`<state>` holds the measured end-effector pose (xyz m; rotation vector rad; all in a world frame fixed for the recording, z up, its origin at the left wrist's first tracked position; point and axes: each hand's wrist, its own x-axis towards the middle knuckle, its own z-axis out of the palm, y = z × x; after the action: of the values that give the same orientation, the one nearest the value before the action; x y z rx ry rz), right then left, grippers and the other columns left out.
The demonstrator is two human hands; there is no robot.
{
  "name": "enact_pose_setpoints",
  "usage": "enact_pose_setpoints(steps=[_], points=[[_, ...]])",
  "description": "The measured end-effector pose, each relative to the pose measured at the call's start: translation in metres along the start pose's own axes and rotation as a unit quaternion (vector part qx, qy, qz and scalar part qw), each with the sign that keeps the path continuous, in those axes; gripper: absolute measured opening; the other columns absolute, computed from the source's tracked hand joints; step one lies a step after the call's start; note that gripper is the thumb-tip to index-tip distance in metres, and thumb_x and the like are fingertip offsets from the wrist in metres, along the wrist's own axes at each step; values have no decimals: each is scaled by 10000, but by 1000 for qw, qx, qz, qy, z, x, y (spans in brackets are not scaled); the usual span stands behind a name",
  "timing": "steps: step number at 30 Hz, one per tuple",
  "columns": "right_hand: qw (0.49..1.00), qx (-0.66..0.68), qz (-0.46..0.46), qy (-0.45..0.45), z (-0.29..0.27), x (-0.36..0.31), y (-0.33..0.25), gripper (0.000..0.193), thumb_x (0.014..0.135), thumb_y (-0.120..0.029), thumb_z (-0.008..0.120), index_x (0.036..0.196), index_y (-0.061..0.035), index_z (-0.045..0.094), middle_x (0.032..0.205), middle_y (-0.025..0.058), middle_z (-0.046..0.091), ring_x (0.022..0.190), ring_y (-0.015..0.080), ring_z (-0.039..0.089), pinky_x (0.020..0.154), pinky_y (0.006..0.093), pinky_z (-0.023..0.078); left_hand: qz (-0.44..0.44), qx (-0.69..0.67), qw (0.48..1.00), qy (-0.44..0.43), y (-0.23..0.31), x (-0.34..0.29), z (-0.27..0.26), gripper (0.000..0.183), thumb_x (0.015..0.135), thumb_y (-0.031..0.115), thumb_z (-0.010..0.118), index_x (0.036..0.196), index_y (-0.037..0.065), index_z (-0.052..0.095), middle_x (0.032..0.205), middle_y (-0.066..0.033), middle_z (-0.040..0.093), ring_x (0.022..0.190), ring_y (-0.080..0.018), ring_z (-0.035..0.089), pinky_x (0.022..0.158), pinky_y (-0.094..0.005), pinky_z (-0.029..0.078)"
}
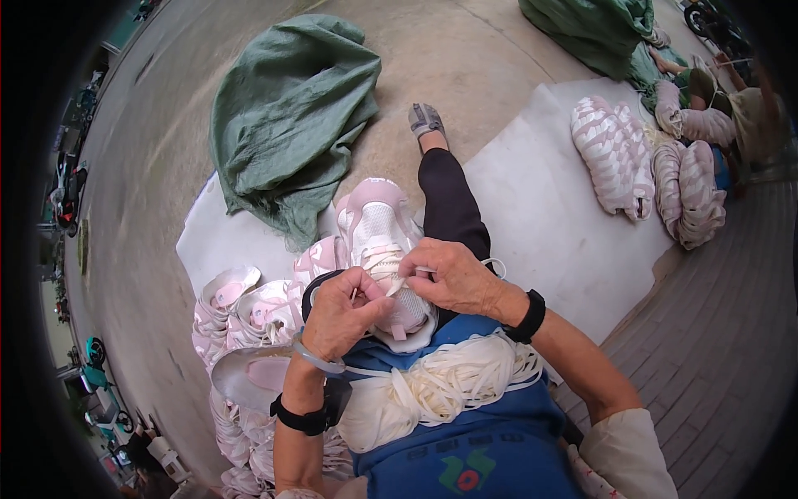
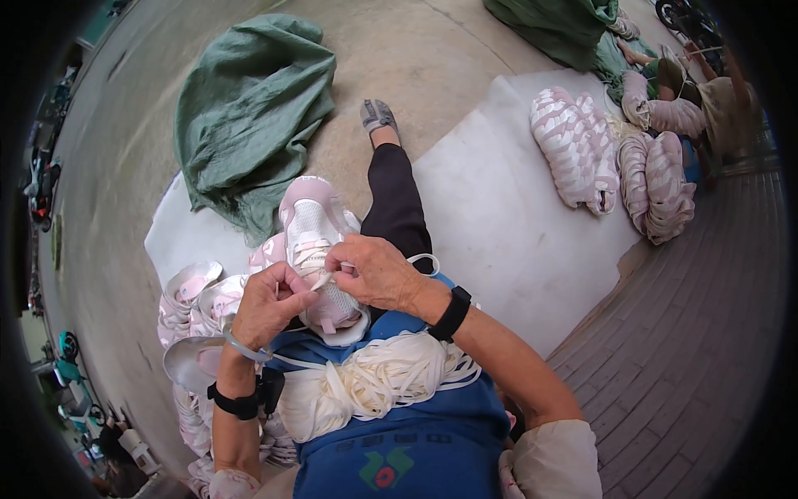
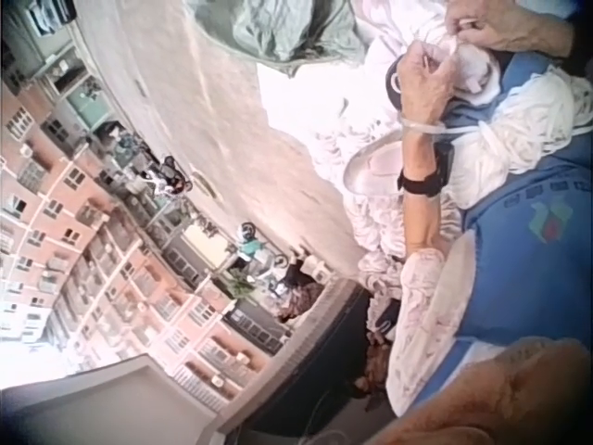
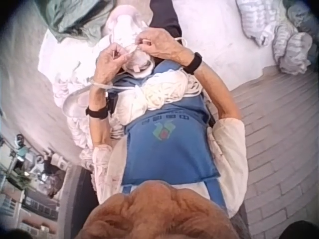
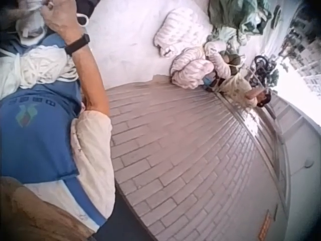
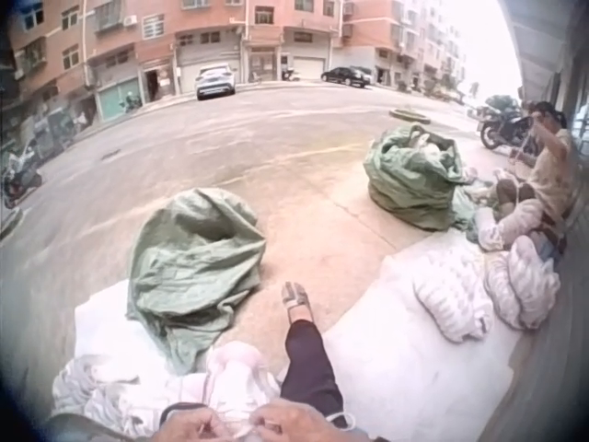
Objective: The recorder is inserting laces into a pair of pink and white sneakers while sitting outdoors.
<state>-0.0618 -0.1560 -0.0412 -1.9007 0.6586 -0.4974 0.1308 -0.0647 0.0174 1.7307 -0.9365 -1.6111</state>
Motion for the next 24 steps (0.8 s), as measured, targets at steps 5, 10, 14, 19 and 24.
enact_pose_setpoints(steps=[5,10,14,19,24], points=[[999,-33,-24,24,0,0,-3,116,773,-88,641,878,-45,663,804,114,579,738,274,594,657,352,477,83,81,992,54,-8,0,6,195,778,-31,713,749,41,534,738,22,553,654,-24,490,568,-171,410],[999,-22,-11,25,-1,0,-5,124,784,-100,653,898,-58,674,798,113,563,753,279,585,679,358,471,112,30,991,66,-9,5,10,215,748,-63,709,715,35,520,793,-15,578,688,-48,510,619,-182,431],[999,-37,-18,-5,-1,2,-6,132,796,-117,676,919,-71,685,802,100,550,789,262,579,708,340,467,159,41,983,82,-2,7,10,150,742,-12,670,729,4,521,774,-16,591,659,-54,492,590,-208,441],[997,67,-46,-7,-1,7,5,135,817,-147,667,906,-45,669,824,95,566,783,240,576,713,324,466,116,79,984,111,12,8,10,152,764,14,693,829,11,556,770,11,566,651,-42,481,566,-199,423],[973,192,102,-74,-8,10,-7,176,869,-179,632,922,-11,626,806,73,599,724,151,556,681,291,459,182,175,946,205,-17,-6,1,169,789,45,658,934,-1,584,817,-85,594,733,-190,586,652,-311,467]])
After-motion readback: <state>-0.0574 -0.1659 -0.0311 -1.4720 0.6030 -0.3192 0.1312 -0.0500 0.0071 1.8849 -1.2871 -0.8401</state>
